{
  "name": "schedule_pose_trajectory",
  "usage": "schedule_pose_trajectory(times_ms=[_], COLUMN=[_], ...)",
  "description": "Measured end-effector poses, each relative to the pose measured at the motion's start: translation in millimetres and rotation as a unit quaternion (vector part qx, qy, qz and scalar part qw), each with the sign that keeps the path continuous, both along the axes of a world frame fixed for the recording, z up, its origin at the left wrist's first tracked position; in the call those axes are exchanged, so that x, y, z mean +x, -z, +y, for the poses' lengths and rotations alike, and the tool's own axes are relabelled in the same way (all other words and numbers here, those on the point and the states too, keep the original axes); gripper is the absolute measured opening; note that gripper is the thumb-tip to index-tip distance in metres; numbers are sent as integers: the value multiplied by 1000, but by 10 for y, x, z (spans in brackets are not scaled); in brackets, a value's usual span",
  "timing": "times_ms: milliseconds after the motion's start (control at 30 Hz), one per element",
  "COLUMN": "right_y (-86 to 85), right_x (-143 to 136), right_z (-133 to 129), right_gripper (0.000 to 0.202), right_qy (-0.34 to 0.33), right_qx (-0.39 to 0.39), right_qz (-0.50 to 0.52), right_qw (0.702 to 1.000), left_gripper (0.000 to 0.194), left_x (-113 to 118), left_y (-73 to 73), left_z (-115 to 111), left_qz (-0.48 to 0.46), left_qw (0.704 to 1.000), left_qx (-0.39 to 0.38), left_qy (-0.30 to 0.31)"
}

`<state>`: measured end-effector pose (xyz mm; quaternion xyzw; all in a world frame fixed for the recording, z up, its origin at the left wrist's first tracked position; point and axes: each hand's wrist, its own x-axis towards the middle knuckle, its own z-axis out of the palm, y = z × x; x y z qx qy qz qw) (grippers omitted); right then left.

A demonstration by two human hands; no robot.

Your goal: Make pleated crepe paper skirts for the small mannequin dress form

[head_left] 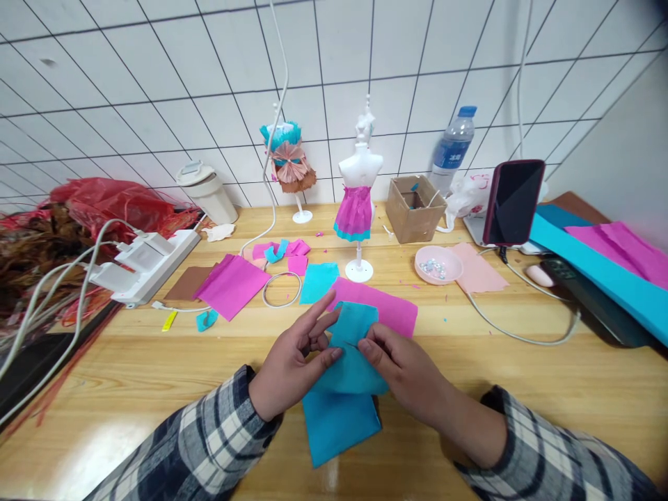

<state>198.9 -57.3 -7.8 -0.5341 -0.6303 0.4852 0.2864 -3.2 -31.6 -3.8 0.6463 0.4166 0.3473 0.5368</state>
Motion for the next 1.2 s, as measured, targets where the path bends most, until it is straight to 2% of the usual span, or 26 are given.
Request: schedule_pose_trajectory(times_ms=[100, 167, 367, 1200], right_y=[4, 7, -4, 24], right_x=[2, 5, 21, 52], right_z=[-4, -3, 20, 24], right_gripper=[41, 41, 40, 38], right_qy=[-1, -3, 2, -19], right_qx=[-4, -5, -14, -3], right_qz=[-8, -11, -15, -57], right_qw=[1000, 1000, 1000, 998], left_gripper=[55, 50, 54, 60], left_x=[-1, -4, -31, -10], left_y=[-25, -35, -39, -56], left_z=[16, 29, 45, 8], left_qz=[45, 67, 112, 77], left_qw=[999, 997, 992, 996], left_qx=[13, 12, 50, 25], left_qy=[21, 31, -2, 36])
